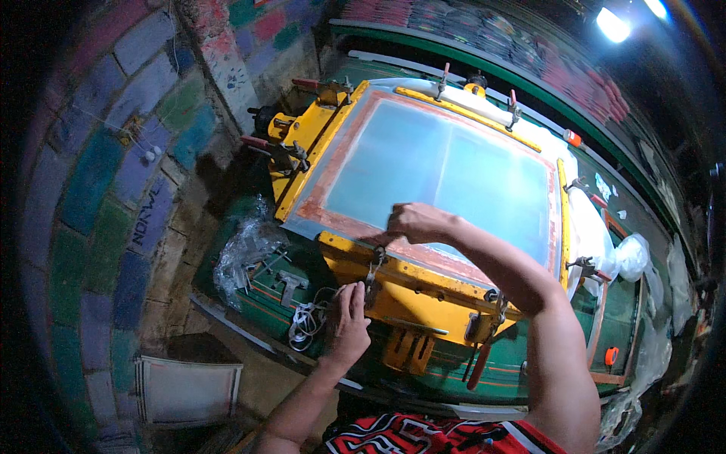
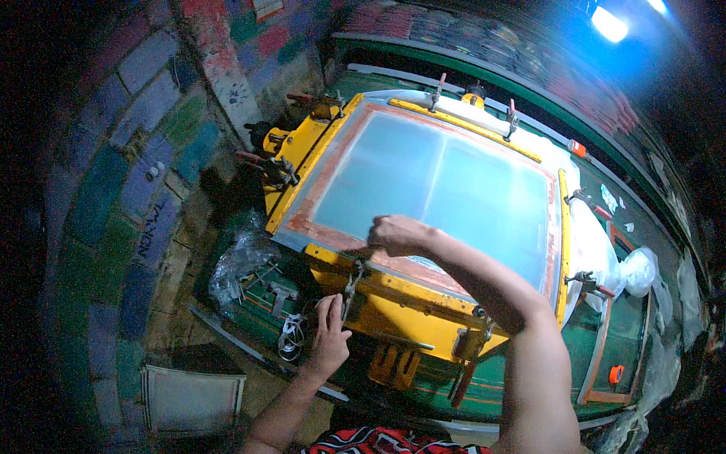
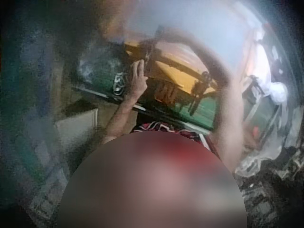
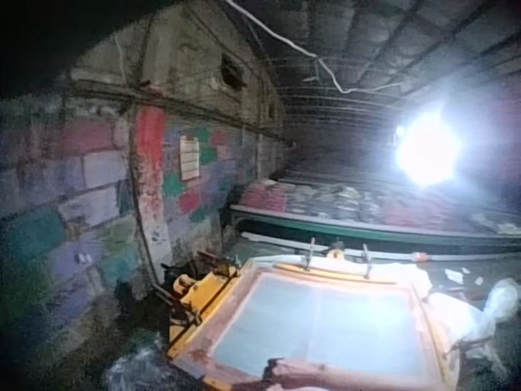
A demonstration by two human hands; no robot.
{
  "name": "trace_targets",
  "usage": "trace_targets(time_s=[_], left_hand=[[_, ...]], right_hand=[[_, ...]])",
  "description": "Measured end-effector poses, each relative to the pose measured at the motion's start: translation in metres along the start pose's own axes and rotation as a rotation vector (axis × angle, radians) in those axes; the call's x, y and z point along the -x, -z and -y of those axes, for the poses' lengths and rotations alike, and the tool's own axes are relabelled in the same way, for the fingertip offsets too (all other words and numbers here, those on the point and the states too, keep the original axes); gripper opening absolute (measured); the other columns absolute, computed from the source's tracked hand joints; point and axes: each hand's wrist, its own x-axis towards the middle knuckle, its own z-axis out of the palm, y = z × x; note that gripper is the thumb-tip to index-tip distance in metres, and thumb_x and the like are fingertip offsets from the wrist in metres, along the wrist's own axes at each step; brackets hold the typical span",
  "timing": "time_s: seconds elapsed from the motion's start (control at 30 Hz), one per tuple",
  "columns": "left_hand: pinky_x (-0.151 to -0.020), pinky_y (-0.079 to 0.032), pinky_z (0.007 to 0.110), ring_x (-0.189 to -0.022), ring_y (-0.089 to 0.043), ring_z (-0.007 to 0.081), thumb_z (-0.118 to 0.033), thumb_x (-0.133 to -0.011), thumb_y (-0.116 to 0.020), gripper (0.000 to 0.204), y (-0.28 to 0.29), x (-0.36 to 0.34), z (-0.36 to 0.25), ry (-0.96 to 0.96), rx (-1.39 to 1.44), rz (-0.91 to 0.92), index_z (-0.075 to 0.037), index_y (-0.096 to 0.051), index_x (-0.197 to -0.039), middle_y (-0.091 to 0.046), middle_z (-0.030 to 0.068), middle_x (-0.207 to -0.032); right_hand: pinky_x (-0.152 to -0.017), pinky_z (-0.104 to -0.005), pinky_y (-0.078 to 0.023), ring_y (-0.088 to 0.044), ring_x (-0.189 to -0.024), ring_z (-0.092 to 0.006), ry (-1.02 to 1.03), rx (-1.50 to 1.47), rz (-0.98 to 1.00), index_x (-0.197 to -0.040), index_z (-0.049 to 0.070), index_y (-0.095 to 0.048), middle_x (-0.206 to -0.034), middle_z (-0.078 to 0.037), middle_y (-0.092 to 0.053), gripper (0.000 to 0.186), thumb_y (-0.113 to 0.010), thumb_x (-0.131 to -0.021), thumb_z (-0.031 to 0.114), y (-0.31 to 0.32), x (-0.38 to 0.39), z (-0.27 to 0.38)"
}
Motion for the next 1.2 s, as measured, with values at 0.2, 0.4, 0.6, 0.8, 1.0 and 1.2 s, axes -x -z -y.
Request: trace_targets(time_s=[0.2,0.4,0.6,0.8,1.0,1.2], left_hand=[[-0.117,-0.029,0.061,-0.144,-0.036,0.0406,-0.012,-0.083,-0.081,0.082,0.011,0.002,-0.017,-0.128,-0.348,-0.061,0.000,-0.038,-0.152,-0.039,0.0208,-0.150],[-0.117,-0.029,0.060,-0.139,-0.042,0.0389,-0.016,-0.082,-0.079,0.070,0.010,-0.006,-0.041,-0.180,-0.373,-0.153,0.000,-0.048,-0.143,-0.048,0.0184,-0.143],[-0.116,-0.032,0.056,-0.135,-0.048,0.0389,-0.014,-0.085,-0.076,0.061,-0.010,-0.012,-0.079,-0.251,-0.296,-0.138,0.001,-0.052,-0.139,-0.052,0.0185,-0.138],[-0.114,-0.034,0.057,-0.132,-0.050,0.0384,-0.014,-0.085,-0.074,0.058,-0.043,-0.018,-0.120,-0.331,-0.202,-0.116,0.001,-0.053,-0.137,-0.053,0.0183,-0.136],[-0.113,-0.034,0.058,-0.130,-0.052,0.0383,-0.014,-0.085,-0.074,0.056,-0.063,-0.006,-0.147,-0.347,-0.152,-0.027,0.001,-0.054,-0.135,-0.055,0.0190,-0.131],[-0.111,-0.036,0.056,-0.127,-0.053,0.0380,-0.014,-0.086,-0.074,0.052,-0.080,0.001,-0.161,-0.370,-0.064,0.024,0.000,-0.056,-0.132,-0.056,0.0182,-0.129]], right_hand=[[-0.087,-0.0432,-0.056,-0.063,-0.099,-0.0332,0.075,0.016,-0.079,-0.106,0.013,-0.077,-0.095,-0.011,-0.071,0.039,-0.061,-0.075,-0.004,-0.033,-0.060,-0.002],[-0.087,-0.0420,-0.055,-0.062,-0.095,-0.0319,0.055,0.079,-0.045,-0.103,0.013,-0.076,-0.091,-0.010,-0.069,0.033,-0.062,-0.076,0.000,-0.033,-0.023,-0.005],[-0.089,-0.0430,-0.054,-0.061,-0.094,-0.0313,0.021,0.024,0.028,-0.091,0.006,-0.070,-0.089,-0.010,-0.068,0.017,-0.063,-0.076,0.004,-0.016,0.074,0.004],[-0.090,-0.0394,-0.051,-0.060,-0.092,-0.0285,-0.036,0.032,0.020,-0.090,0.006,-0.067,-0.085,-0.008,-0.064,0.014,-0.065,-0.076,0.006,-0.015,0.163,0.019],[-0.085,-0.0425,-0.056,-0.060,-0.094,-0.0304,-0.107,-0.027,0.011,-0.086,0.006,-0.067,-0.086,-0.009,-0.066,0.011,-0.069,-0.075,0.008,-0.003,0.253,0.038],[-0.086,-0.0393,-0.053,-0.061,-0.091,-0.0268,-0.116,-0.014,0.190,-0.092,0.007,-0.072,-0.085,-0.007,-0.067,0.019,-0.063,-0.077,0.002,0.012,0.262,0.029]])
